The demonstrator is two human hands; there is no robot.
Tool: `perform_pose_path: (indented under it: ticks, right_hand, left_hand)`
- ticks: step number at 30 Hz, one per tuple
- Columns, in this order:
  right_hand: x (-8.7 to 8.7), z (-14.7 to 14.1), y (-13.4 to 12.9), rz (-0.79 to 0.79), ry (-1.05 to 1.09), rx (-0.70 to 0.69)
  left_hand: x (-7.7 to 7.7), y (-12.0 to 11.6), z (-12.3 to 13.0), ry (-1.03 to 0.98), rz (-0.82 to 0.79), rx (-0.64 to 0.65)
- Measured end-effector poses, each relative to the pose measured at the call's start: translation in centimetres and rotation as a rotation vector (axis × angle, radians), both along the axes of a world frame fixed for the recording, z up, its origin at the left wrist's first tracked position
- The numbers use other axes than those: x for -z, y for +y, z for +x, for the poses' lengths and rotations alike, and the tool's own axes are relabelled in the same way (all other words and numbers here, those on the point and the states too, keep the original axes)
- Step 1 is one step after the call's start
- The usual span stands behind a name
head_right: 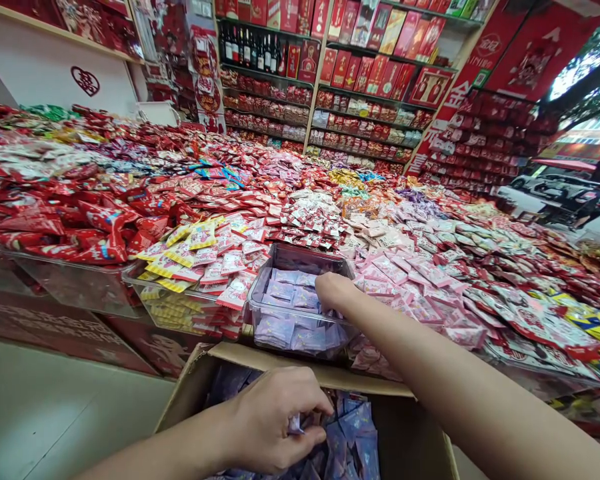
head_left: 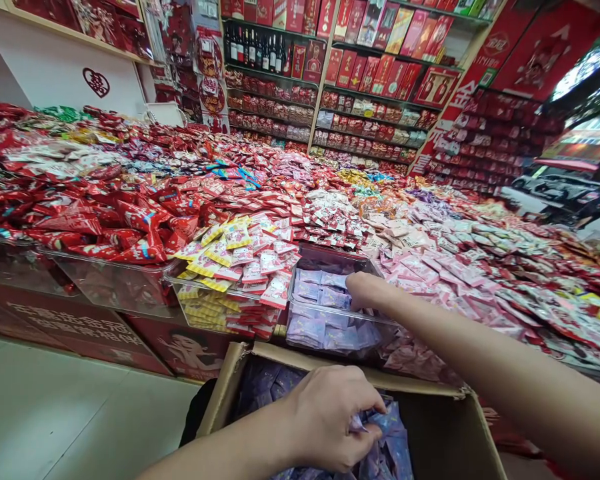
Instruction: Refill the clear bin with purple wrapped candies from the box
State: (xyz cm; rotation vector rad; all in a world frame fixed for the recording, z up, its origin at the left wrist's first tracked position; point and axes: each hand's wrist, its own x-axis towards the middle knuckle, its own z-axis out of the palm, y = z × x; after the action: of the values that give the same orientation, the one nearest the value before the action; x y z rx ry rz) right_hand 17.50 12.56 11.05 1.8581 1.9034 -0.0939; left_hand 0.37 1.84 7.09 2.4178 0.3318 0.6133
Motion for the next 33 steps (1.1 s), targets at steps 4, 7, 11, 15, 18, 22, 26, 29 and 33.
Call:
perform_pose_path:
  ticks: [4,7,11,15,18,22,26,29,33]
  right_hand:
    - [-0.5,0.7,0.0,0.092,0.028,-0.007]
    - [-2.8,0.7,-2.0,0.335,0.182,-0.010]
    - [-5.5,-0.4,-8.2,0.507,0.728,-0.083]
    - [-3.8,-1.9,-13.5,0.516,0.979,-0.182]
    - [-1.4,-2.8,-14.8,0.560,1.019,-0.194]
    - [0.3,-3.1,-15.1,0.536,1.116,-0.109]
    - [1.2,-2.7,-15.8,0.487,1.352,-0.023]
    - [2.3,-2.4,-16.5,0.484,1.451,0.019]
    - [4.1,-2.4,-17.7,0.599,1.538,0.257]
  left_hand:
    - [0.1,-0.1,0.1,-0.101,-0.120,-0.013]
    - [-0.3,0.0,0.0,-0.273,-0.413,-0.109]
    - [-1.5,0.8,-0.2,-0.588,-1.063,-0.029]
    - [-2.3,1.4,-0.1,-0.759,-1.398,0.145]
    - [-2.2,1.2,0.3,-0.766,-1.442,0.141]
    - [-1.5,0.8,0.6,-0.746,-1.439,0.117]
    - [-1.3,0.8,0.3,-0.524,-1.331,0.149]
    - [-1.6,0.5,-0.1,-0.337,-1.120,0.163]
    - [-1.9,-0.3,-0.2,-0.204,-0.609,0.144]
